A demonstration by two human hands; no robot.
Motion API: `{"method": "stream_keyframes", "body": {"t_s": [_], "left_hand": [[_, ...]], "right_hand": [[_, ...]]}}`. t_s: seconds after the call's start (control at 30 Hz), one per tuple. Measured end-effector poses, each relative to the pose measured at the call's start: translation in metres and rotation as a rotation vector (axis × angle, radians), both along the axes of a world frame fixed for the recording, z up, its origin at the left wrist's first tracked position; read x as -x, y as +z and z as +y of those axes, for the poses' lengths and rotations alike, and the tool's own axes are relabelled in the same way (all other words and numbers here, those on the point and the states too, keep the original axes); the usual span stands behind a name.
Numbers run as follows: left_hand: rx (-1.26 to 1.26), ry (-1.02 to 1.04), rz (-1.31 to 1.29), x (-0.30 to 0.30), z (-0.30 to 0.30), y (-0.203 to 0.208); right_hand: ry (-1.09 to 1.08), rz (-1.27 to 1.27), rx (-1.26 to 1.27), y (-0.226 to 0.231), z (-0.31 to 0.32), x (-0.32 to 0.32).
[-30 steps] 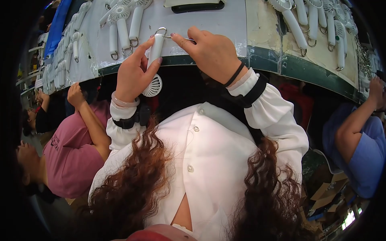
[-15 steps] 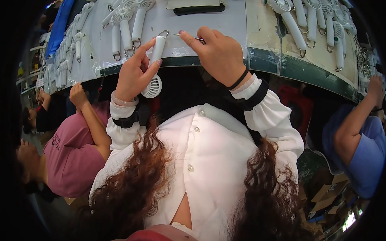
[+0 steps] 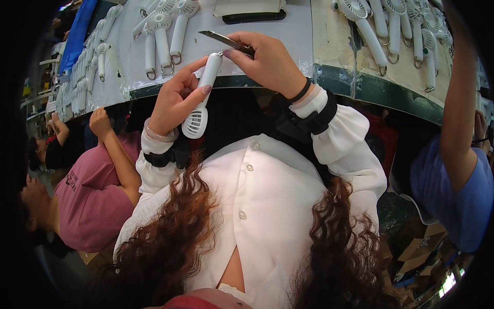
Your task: The person trims the edges of a handheld fan handle with a blade, turns it over to trim the other side, and sets it down before repeating the process on another fan.
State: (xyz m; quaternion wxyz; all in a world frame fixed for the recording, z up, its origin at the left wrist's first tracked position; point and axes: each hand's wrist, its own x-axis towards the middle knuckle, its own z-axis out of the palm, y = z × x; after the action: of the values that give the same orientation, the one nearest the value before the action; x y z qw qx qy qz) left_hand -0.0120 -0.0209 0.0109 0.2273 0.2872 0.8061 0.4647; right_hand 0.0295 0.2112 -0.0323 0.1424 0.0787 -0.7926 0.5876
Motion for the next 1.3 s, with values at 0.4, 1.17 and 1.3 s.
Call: {"method": "stream_keyframes", "body": {"t_s": [0.4, 1.17, 1.3], "left_hand": [[-0.061, -0.045, -0.112, -0.005, 0.003, 0.011], [-0.959, -0.019, -0.893, 0.023, 0.018, -0.018], [-1.019, 0.159, -0.72, 0.007, 0.04, -0.021]], "right_hand": [[0.069, -0.089, -0.054, 0.012, 0.001, -0.002], [-0.017, -0.277, 0.737, 0.017, -0.002, -0.003], [-0.027, -0.221, 0.756, 0.017, -0.012, -0.003]]}}
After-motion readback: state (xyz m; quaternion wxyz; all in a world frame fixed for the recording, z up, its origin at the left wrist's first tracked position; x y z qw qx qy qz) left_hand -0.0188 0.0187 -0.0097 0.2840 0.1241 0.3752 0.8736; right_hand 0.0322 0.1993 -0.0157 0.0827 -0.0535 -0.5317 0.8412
